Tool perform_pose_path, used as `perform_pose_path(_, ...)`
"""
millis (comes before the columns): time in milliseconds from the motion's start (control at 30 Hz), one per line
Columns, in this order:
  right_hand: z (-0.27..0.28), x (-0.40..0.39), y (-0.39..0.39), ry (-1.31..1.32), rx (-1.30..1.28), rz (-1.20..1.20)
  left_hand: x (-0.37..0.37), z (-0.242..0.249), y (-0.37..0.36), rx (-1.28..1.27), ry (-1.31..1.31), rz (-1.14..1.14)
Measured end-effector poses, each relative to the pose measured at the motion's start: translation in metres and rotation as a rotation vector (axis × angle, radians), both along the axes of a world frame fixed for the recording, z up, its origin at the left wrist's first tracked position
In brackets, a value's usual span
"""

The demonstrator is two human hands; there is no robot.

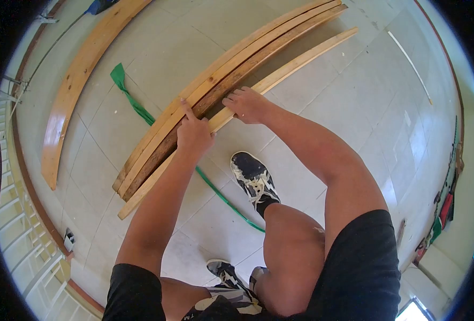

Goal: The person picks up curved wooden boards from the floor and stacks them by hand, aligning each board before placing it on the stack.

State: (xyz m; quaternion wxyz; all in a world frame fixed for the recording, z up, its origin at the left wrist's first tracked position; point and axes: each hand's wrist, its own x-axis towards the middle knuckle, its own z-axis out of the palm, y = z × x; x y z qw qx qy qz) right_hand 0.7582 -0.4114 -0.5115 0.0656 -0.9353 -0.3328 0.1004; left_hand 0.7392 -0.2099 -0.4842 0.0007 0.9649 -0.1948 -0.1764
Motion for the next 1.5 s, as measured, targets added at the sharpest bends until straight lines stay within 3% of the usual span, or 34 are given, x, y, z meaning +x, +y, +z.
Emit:
perform_pose_path(67, -0.005, 0.000, -0.003, 0.004, 0.003, 0.017, 0.002, -0.007, 0.003, 0.023, -0.052, -0.022)
perform_pose_path(167, -0.005, 0.000, 0.001, 0.010, -0.026, 0.033, 0.016, 0.022, 0.011, -0.064, 0.143, 0.036)
perform_pose_path(233, 0.000, 0.000, 0.002, 0.013, -0.055, 0.027, 0.036, 0.026, 0.029, -0.340, 0.162, 0.076)
perform_pose_path(267, 0.003, 0.000, 0.002, 0.000, -0.053, 0.034, 0.039, 0.022, 0.041, -0.334, 0.167, 0.077)
perform_pose_path(333, -0.002, 0.000, 0.001, -0.005, -0.042, 0.046, 0.038, 0.002, 0.069, -0.305, -0.391, 0.033)
perform_pose_path(367, -0.008, 0.002, 0.000, -0.002, -0.029, 0.063, 0.037, -0.009, 0.081, -0.296, -0.384, 0.038)
perform_pose_path(433, -0.014, 0.003, 0.000, 0.004, -0.008, 0.081, 0.037, -0.019, 0.096, -0.297, -0.001, 0.119)
perform_pose_path(567, -0.007, 0.005, 0.002, -0.058, 0.047, 0.095, 0.035, -0.024, 0.088, -0.206, -0.002, 0.209)
perform_pose_path(733, -0.002, 0.017, 0.016, -0.082, 0.052, 0.131, 0.042, -0.026, 0.097, -0.345, 0.136, 0.260)
perform_pose_path(933, 0.005, 0.015, 0.010, -0.038, -0.003, 0.124, 0.039, -0.031, 0.096, -0.268, 0.042, 0.229)
perform_pose_path(1000, 0.016, 0.019, 0.000, -0.090, -0.118, 0.259, 0.040, -0.033, 0.098, -0.297, 0.049, 0.208)
perform_pose_path(1133, 0.005, 0.025, -0.025, -0.208, -0.196, 0.249, 0.037, -0.033, 0.097, -0.311, 0.049, 0.204)
perform_pose_path(1500, 0.006, 0.033, -0.052, -0.289, -0.231, 0.254, 0.035, -0.027, 0.093, -0.289, 0.056, 0.209)
